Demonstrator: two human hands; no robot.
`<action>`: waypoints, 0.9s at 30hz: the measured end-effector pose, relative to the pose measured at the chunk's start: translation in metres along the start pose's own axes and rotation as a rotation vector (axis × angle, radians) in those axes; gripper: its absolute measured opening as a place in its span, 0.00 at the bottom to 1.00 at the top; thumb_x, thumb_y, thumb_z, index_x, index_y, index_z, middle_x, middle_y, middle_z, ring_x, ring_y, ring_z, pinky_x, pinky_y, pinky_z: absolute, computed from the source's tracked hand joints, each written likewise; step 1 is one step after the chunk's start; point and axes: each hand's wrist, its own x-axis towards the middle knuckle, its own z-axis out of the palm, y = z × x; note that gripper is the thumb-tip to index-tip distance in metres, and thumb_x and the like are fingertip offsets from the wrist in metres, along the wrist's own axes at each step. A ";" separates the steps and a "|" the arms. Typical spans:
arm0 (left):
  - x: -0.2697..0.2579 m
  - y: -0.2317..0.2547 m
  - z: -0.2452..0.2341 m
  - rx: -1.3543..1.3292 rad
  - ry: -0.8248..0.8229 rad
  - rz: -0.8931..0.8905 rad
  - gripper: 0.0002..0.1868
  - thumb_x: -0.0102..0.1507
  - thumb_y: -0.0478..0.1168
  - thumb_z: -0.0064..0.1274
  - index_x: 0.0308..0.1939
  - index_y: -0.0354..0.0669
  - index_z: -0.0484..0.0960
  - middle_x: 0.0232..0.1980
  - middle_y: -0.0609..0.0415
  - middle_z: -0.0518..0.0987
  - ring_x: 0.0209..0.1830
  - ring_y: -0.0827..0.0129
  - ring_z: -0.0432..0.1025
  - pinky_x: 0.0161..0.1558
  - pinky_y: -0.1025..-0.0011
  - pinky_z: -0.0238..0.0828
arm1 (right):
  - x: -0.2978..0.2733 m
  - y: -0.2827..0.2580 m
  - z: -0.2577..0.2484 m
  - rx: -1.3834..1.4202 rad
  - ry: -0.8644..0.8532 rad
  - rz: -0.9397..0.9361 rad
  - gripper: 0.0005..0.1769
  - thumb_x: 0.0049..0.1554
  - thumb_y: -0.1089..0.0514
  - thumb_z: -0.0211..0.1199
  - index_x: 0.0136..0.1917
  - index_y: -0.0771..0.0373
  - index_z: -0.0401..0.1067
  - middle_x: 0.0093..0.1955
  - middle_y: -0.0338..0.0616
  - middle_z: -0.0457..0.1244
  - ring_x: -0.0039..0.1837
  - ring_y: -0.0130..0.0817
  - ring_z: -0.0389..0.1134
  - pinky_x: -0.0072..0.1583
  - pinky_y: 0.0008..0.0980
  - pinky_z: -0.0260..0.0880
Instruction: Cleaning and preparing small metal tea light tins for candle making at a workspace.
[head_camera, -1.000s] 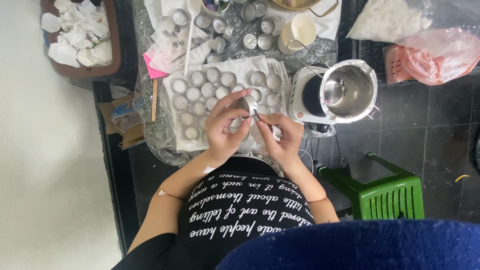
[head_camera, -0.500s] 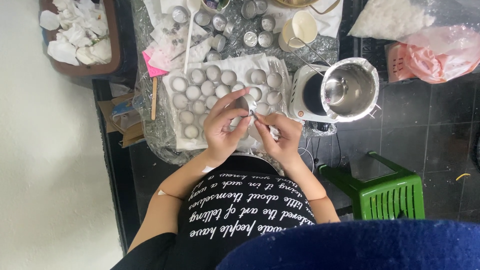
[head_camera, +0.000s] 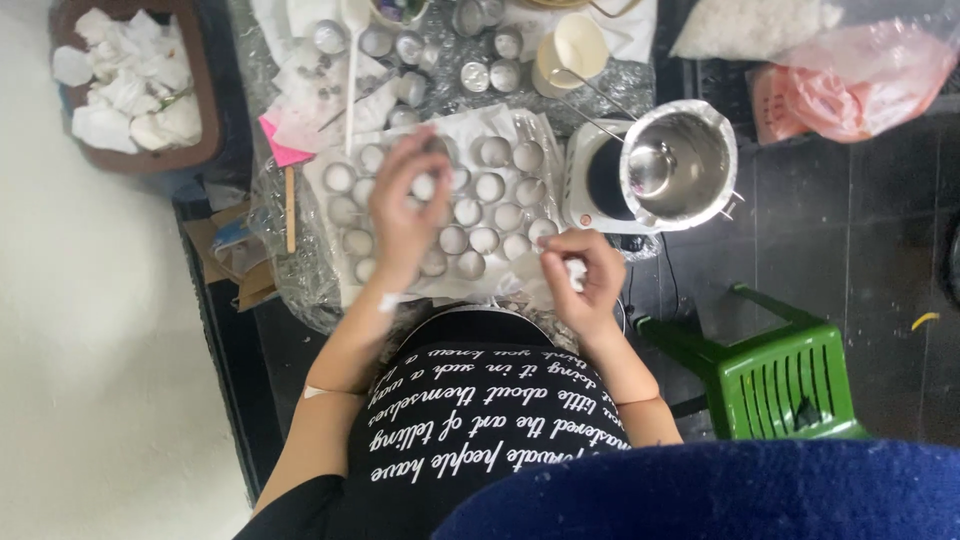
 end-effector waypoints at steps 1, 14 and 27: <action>0.002 -0.018 0.001 -0.007 -0.015 0.001 0.09 0.65 0.29 0.63 0.47 0.37 0.83 0.70 0.50 0.76 0.74 0.52 0.71 0.73 0.49 0.70 | -0.001 -0.002 -0.009 -0.007 0.014 0.006 0.04 0.59 0.70 0.64 0.49 0.70 0.71 0.44 0.45 0.67 0.43 0.25 0.65 0.47 0.24 0.63; 0.022 -0.070 0.022 0.522 -0.252 0.020 0.11 0.63 0.42 0.64 0.47 0.53 0.81 0.63 0.64 0.78 0.68 0.65 0.68 0.70 0.49 0.43 | 0.004 -0.012 -0.087 -0.574 0.337 0.244 0.18 0.60 0.66 0.70 0.62 0.68 0.72 0.43 0.43 0.69 0.45 0.24 0.70 0.50 0.23 0.68; 0.040 -0.070 0.034 0.444 -0.387 0.109 0.18 0.68 0.42 0.61 0.61 0.50 0.74 0.68 0.58 0.77 0.68 0.66 0.70 0.73 0.49 0.45 | 0.007 -0.004 -0.084 -0.549 0.321 0.280 0.07 0.58 0.67 0.72 0.51 0.67 0.78 0.42 0.42 0.71 0.47 0.23 0.72 0.50 0.22 0.68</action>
